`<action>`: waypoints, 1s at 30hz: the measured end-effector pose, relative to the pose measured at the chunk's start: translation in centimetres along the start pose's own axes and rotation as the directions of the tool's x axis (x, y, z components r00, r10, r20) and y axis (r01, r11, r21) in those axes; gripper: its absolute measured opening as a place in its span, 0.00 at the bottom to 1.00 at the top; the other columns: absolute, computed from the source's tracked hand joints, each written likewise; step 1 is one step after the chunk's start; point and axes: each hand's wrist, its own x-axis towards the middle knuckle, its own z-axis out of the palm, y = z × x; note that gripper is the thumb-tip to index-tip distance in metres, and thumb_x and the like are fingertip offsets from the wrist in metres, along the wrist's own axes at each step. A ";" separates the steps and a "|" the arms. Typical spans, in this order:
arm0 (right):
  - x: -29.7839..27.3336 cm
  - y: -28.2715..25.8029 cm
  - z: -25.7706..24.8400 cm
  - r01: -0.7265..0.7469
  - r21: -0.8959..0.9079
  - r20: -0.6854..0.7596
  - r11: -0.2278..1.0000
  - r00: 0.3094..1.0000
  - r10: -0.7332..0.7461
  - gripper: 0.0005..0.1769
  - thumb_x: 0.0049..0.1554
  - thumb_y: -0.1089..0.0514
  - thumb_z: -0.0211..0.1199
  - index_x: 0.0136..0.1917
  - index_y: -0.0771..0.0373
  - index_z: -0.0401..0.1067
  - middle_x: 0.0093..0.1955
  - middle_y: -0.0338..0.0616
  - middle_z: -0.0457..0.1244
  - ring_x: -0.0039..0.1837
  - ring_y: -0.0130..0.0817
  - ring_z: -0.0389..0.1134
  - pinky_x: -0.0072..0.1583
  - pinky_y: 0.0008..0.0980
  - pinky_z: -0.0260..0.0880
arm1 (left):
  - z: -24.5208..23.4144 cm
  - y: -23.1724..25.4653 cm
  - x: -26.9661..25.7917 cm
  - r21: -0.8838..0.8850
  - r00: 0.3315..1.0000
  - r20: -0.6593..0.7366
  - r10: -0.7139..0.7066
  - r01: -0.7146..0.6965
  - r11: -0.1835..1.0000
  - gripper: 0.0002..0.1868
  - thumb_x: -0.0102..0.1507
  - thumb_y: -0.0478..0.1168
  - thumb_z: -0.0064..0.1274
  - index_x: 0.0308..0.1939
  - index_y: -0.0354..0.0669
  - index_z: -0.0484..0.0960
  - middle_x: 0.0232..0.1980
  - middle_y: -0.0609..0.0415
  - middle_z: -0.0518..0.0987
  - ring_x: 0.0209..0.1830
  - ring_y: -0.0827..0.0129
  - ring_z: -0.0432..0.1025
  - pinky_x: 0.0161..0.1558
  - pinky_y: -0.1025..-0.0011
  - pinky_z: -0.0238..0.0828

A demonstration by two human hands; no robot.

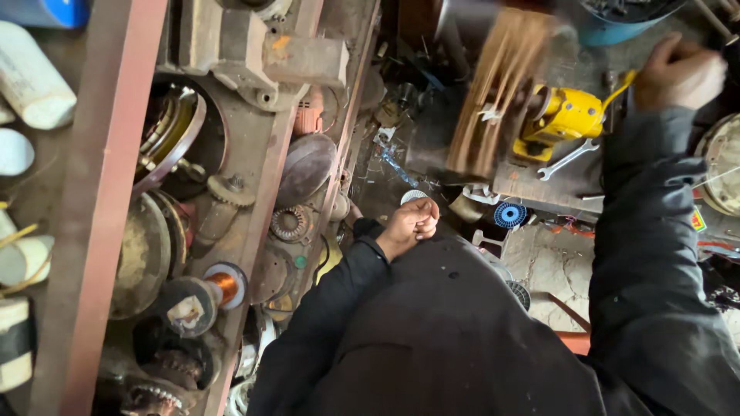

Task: The person operates a yellow benchtop winding machine to wrap thin white wire around a small cylindrical bobbin. They repeatedly crank the handle, pause to inspect the bobbin, and adjust the wire path with their hands.

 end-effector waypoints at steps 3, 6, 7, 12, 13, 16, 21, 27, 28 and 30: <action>-3.6 -2.1 1.7 -0.008 -0.233 -0.311 0.972 0.948 -0.067 0.21 0.56 0.43 0.68 0.26 0.53 0.75 0.26 0.42 0.66 0.29 0.44 0.69 0.35 0.41 0.69 | -0.3 0.6 1.7 -0.030 1.000 0.016 0.020 -0.019 0.999 0.14 0.75 0.43 0.42 0.40 0.37 0.75 0.23 0.64 0.58 0.18 0.80 0.50 0.23 0.77 0.50; -6.2 -1.8 -2.5 -0.151 0.026 0.375 0.988 0.918 0.130 0.13 0.60 0.51 0.65 0.36 0.57 0.80 0.31 0.52 0.65 0.33 0.50 0.66 0.40 0.45 0.67 | -0.9 1.0 3.1 -0.049 1.000 0.027 0.015 -0.013 0.999 0.14 0.75 0.43 0.43 0.41 0.37 0.75 0.23 0.64 0.58 0.18 0.81 0.50 0.24 0.77 0.49; -7.3 -2.4 -4.0 -0.156 0.039 0.419 0.987 0.899 0.126 0.15 0.63 0.52 0.64 0.36 0.57 0.79 0.33 0.51 0.65 0.34 0.50 0.66 0.42 0.46 0.66 | -1.2 1.1 3.3 -0.051 1.000 0.017 0.011 -0.010 0.999 0.14 0.75 0.43 0.43 0.41 0.37 0.76 0.23 0.64 0.59 0.18 0.81 0.50 0.24 0.77 0.50; -10.1 -3.3 -8.9 -0.130 0.158 0.405 0.979 0.913 0.056 0.10 0.59 0.59 0.58 0.41 0.60 0.79 0.40 0.49 0.70 0.43 0.51 0.68 0.54 0.49 0.66 | -2.1 1.1 5.1 -0.073 0.999 0.033 0.028 -0.026 0.997 0.12 0.74 0.42 0.45 0.41 0.37 0.76 0.24 0.64 0.59 0.20 0.79 0.51 0.24 0.77 0.50; -10.6 -3.0 -9.1 -0.093 0.165 0.371 0.982 0.928 0.026 0.10 0.56 0.60 0.57 0.43 0.60 0.80 0.42 0.49 0.71 0.44 0.51 0.69 0.55 0.49 0.66 | -2.2 1.1 5.1 -0.055 0.998 0.042 0.038 -0.036 0.998 0.10 0.73 0.40 0.46 0.42 0.37 0.76 0.25 0.64 0.59 0.21 0.79 0.51 0.25 0.77 0.50; -11.8 -3.0 -9.0 -0.123 0.031 0.358 0.992 0.928 0.104 0.11 0.61 0.58 0.61 0.37 0.59 0.77 0.40 0.49 0.68 0.42 0.51 0.68 0.60 0.55 0.65 | -1.5 1.3 4.8 -0.047 0.999 0.043 0.021 -0.019 0.999 0.12 0.74 0.41 0.45 0.41 0.36 0.76 0.25 0.63 0.59 0.20 0.80 0.51 0.25 0.77 0.50; -9.6 -5.8 -12.3 -0.059 -0.029 0.367 0.998 0.928 0.066 0.08 0.58 0.59 0.59 0.37 0.60 0.74 0.39 0.47 0.66 0.48 0.50 0.68 0.59 0.52 0.63 | -0.3 1.3 3.8 -0.005 0.998 -0.047 -0.038 0.038 0.999 0.12 0.75 0.42 0.44 0.43 0.36 0.76 0.27 0.62 0.61 0.20 0.80 0.53 0.26 0.77 0.52; -7.5 -15.5 -22.2 -0.418 0.447 0.482 0.791 0.857 0.181 0.17 0.75 0.52 0.52 0.52 0.69 0.70 0.42 0.49 0.65 0.42 0.39 0.66 0.50 0.40 0.70 | -0.2 0.5 2.1 0.430 0.939 -0.342 -0.039 0.193 0.882 0.11 0.72 0.38 0.42 0.55 0.38 0.75 0.42 0.59 0.73 0.24 0.78 0.67 0.27 0.76 0.65; -7.7 -17.0 -23.7 -0.666 0.536 0.651 0.520 0.717 0.248 0.20 0.75 0.50 0.49 0.54 0.69 0.71 0.44 0.48 0.66 0.42 0.36 0.65 0.47 0.36 0.67 | -0.7 0.4 1.9 0.531 0.915 -0.404 0.011 0.225 0.817 0.14 0.69 0.36 0.41 0.58 0.43 0.72 0.48 0.62 0.74 0.26 0.77 0.71 0.27 0.75 0.68; -7.8 -20.6 -25.4 -0.911 0.400 0.910 -0.102 0.382 0.160 0.26 0.72 0.44 0.41 0.60 0.67 0.70 0.48 0.47 0.69 0.44 0.33 0.69 0.45 0.32 0.69 | -2.2 0.6 1.6 0.779 0.858 -0.400 0.321 0.134 0.612 0.20 0.66 0.32 0.40 0.63 0.44 0.71 0.56 0.59 0.75 0.31 0.74 0.75 0.31 0.75 0.72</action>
